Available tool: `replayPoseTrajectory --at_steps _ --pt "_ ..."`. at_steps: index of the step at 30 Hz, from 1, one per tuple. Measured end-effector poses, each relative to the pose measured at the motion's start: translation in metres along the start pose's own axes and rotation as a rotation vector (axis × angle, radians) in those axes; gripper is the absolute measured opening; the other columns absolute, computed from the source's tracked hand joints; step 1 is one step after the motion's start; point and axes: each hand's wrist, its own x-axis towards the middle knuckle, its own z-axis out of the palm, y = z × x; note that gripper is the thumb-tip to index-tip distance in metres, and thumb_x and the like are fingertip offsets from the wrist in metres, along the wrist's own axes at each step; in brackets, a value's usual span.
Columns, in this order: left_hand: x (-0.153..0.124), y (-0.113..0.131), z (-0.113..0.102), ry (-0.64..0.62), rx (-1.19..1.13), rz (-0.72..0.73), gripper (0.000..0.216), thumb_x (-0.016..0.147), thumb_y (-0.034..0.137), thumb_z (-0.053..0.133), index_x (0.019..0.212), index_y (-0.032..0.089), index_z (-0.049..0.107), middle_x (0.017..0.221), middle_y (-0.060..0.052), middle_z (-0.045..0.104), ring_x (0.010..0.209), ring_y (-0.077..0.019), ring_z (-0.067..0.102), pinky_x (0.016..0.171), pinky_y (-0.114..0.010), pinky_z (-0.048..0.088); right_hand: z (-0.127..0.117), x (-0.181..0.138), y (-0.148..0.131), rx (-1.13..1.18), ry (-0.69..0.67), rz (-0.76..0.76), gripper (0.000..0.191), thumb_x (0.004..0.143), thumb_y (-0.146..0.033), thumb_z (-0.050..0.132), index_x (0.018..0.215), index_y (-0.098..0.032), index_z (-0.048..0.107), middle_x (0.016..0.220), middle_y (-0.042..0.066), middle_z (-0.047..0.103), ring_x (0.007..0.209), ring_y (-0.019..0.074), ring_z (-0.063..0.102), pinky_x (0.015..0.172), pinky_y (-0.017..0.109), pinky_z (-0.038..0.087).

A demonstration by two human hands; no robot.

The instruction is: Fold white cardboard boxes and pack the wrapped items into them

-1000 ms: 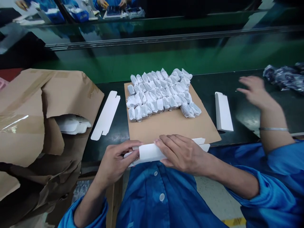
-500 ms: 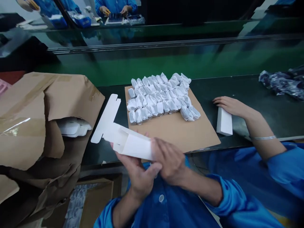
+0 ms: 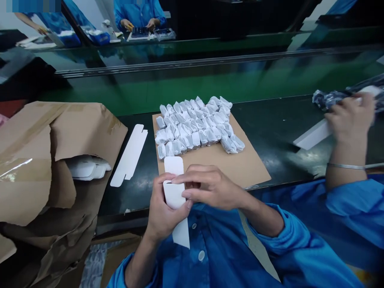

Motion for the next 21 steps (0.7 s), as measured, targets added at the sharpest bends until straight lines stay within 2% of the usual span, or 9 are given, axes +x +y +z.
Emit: replayPoseTrajectory --at_steps 3,5,8,11,14,16,18,19,21 --pt "0.003 -0.001 -0.004 -0.044 0.038 0.038 0.047 0.07 0.029 0.075 0.11 0.023 0.051 0.099 -0.002 0.06 0.082 -0.0166 0.063 0.068 -0.026 0.052 -0.013 0.008 0.005 0.219 0.151 0.178 0.033 0.097 -0.039 0.056 0.118 -0.016 0.066 0.082 0.001 0.062 0.069 0.0107 0.057 0.061 0.023 0.049" --pt "0.004 -0.002 -0.005 -0.092 0.038 0.037 0.047 0.07 0.027 0.074 0.111 0.024 0.05 0.097 -0.001 0.059 0.076 -0.0147 0.063 0.063 -0.025 0.051 -0.018 0.016 0.008 0.389 0.206 0.309 0.034 0.098 -0.042 0.052 0.102 -0.012 0.068 0.074 0.0 0.06 0.061 0.0097 0.056 0.055 0.022 0.047" --pt "0.004 -0.001 -0.003 -0.144 0.055 -0.001 0.046 0.073 0.028 0.072 0.111 0.023 0.048 0.094 -0.001 0.058 0.072 -0.0144 0.062 0.059 -0.025 0.051 -0.017 0.025 0.009 0.558 -0.002 0.398 0.031 0.09 -0.043 0.064 0.085 -0.012 0.066 0.072 0.0 0.061 0.061 0.0095 0.056 0.055 0.022 0.046" --pt "0.002 -0.002 0.003 -0.079 0.139 -0.024 0.051 0.072 0.029 0.072 0.115 0.021 0.046 0.098 -0.003 0.057 0.078 -0.0174 0.064 0.062 -0.028 0.053 -0.013 0.028 0.006 0.539 -0.087 0.394 0.028 0.076 -0.034 0.08 0.089 -0.013 0.067 0.083 0.001 0.064 0.072 0.0097 0.057 0.063 0.021 0.046" --pt "-0.003 -0.005 0.01 0.042 0.08 0.019 0.068 0.071 0.027 0.074 0.128 0.02 0.038 0.107 -0.006 0.056 0.09 -0.02 0.066 0.071 -0.03 0.055 -0.009 0.028 0.004 0.515 -0.063 0.42 0.028 0.074 -0.031 0.081 0.088 -0.013 0.066 0.082 0.0 0.064 0.072 0.0097 0.056 0.064 0.022 0.045" --pt "-0.005 -0.006 0.013 0.045 -0.012 0.015 0.09 0.073 0.025 0.074 0.145 0.022 0.02 0.11 -0.007 0.057 0.095 -0.0208 0.067 0.075 -0.032 0.056 -0.007 0.027 0.004 0.494 -0.042 0.423 0.024 0.077 -0.031 0.079 0.086 -0.013 0.065 0.08 0.0 0.063 0.071 0.0103 0.056 0.063 0.022 0.045" --pt "-0.006 -0.006 0.013 -0.008 -0.013 -0.021 0.105 0.075 0.025 0.073 0.152 0.025 0.002 0.114 -0.008 0.058 0.099 -0.0227 0.067 0.077 -0.033 0.056 -0.007 0.026 0.005 0.458 -0.048 0.409 0.019 0.078 -0.028 0.076 0.084 -0.013 0.065 0.081 0.001 0.064 0.072 0.011 0.056 0.063 0.023 0.045" --pt "-0.006 -0.006 0.012 -0.034 0.028 -0.03 0.105 0.076 0.025 0.073 0.153 0.025 0.001 0.119 -0.01 0.058 0.103 -0.0243 0.066 0.079 -0.035 0.056 -0.008 0.025 0.005 0.44 -0.062 0.398 0.016 0.079 -0.025 0.075 0.083 -0.013 0.065 0.083 0.001 0.065 0.073 0.0115 0.057 0.064 0.024 0.046" --pt "-0.006 -0.005 0.009 -0.074 0.124 -0.012 0.093 0.076 0.026 0.073 0.151 0.025 0.017 0.129 -0.014 0.054 0.111 -0.0276 0.063 0.083 -0.037 0.056 -0.011 0.024 0.004 0.402 -0.109 0.367 0.01 0.082 -0.022 0.071 0.084 -0.013 0.066 0.089 0.003 0.066 0.079 0.0128 0.06 0.068 0.025 0.048"
